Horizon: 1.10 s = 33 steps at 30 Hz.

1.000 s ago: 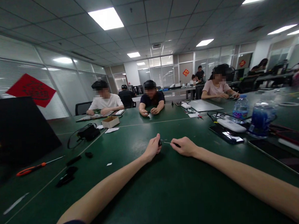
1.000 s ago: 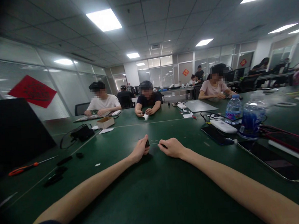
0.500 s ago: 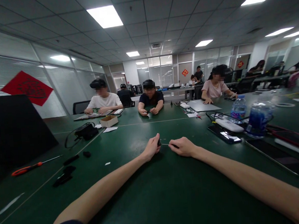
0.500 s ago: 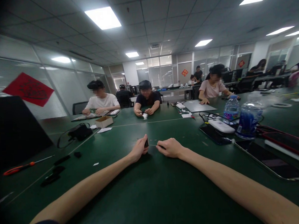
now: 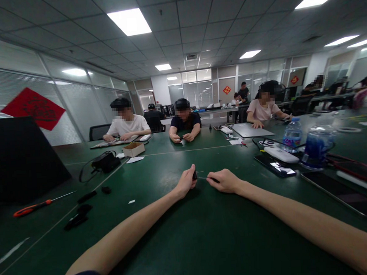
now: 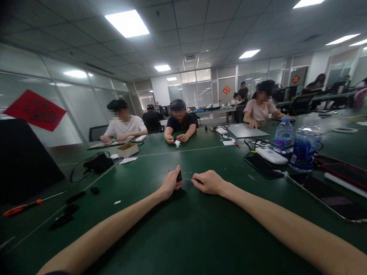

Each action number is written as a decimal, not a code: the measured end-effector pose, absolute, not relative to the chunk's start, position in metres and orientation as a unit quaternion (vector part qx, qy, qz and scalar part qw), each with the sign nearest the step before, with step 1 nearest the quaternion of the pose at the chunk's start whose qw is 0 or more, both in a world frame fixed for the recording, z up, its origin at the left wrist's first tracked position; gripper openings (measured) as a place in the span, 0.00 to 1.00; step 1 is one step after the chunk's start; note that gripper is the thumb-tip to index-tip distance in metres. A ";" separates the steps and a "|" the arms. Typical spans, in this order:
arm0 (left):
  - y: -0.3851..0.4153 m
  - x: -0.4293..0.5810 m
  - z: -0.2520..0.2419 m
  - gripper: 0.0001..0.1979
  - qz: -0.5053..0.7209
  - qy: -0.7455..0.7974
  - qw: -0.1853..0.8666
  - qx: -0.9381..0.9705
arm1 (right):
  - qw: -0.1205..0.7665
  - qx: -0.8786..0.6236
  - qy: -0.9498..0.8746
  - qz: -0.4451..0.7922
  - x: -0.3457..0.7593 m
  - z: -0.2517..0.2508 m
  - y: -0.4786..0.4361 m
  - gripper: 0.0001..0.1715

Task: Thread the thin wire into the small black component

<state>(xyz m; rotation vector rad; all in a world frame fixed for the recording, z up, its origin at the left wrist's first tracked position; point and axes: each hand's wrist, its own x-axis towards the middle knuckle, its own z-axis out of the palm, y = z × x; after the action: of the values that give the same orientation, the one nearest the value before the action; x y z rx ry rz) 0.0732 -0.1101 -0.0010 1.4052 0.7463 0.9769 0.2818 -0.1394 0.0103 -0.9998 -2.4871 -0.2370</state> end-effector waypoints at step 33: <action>-0.119 0.073 0.005 0.28 0.452 0.420 0.282 0.735 | 0.199 -0.362 -0.905 -0.096 0.281 0.015 -0.143 0.17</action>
<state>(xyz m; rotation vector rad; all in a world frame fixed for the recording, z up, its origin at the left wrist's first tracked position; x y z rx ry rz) 0.0731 -0.1191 0.0054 1.9677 1.1244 1.2111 0.2813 -0.1428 0.0146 -1.0136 -2.5313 -0.2698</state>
